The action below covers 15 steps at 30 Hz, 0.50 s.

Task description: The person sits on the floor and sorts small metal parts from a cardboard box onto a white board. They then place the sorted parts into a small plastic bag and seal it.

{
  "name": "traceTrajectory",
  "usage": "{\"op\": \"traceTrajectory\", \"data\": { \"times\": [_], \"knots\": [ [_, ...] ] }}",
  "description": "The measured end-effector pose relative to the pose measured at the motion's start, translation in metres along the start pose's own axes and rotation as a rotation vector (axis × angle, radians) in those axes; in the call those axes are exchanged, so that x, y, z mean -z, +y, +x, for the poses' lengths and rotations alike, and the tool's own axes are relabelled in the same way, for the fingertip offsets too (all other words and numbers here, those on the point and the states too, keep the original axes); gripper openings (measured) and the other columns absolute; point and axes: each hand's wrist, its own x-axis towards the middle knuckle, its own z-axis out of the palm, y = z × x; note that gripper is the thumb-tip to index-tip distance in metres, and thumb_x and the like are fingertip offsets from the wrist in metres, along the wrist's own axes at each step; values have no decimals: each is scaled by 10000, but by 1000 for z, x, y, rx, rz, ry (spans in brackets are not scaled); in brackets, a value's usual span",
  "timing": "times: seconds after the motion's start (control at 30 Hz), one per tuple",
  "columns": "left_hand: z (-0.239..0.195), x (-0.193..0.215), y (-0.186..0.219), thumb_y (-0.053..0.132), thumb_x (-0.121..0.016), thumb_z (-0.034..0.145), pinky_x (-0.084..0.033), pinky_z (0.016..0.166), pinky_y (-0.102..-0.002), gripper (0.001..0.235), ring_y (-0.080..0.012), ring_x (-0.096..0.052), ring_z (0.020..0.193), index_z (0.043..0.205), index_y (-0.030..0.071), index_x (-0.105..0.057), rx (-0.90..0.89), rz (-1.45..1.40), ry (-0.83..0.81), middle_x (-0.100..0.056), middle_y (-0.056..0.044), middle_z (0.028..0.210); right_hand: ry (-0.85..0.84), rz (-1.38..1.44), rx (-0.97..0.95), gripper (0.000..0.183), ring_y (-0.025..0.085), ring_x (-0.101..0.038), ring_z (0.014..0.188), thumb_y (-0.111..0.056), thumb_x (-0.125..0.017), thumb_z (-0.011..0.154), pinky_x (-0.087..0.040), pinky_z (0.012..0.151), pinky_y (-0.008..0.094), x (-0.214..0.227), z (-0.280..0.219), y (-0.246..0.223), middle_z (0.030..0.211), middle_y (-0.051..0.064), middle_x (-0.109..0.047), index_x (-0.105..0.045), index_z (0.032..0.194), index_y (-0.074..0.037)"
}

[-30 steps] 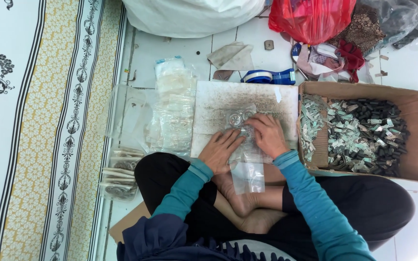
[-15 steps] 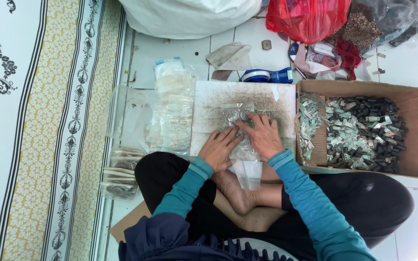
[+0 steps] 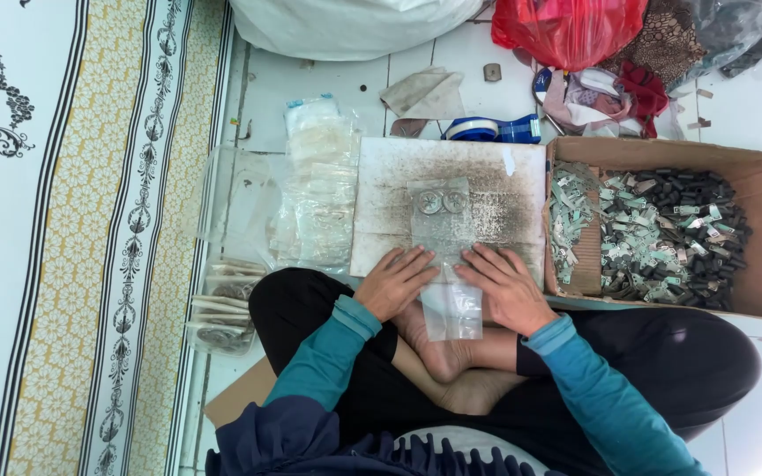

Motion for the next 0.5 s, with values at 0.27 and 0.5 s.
{"op": "traceTrajectory", "data": {
  "times": [0.27, 0.5],
  "knots": [
    [3, 5, 26, 203, -625, 1049, -547, 968, -436, 266, -266, -650, 1234, 1303, 176, -698, 175, -254, 114, -676, -77, 1365, 173, 188, -66, 315, 270, -542, 1392, -291, -602, 978, -324, 1151, 508, -11, -11, -10, 1401, 21, -657, -708, 1267, -221],
    [18, 13, 30, 226, -743, 985, -617, 815, -358, 203, -192, -745, 993, 1180, 186, -787, 610, -623, 315, -785, 1, 1113, 365, 490, -474, 108, 213, -678, 817, -218, -813, 905, -545, 809, 343, -34, -4, 11, 735, -39, -745, -834, 994, -160]
  ]
}}
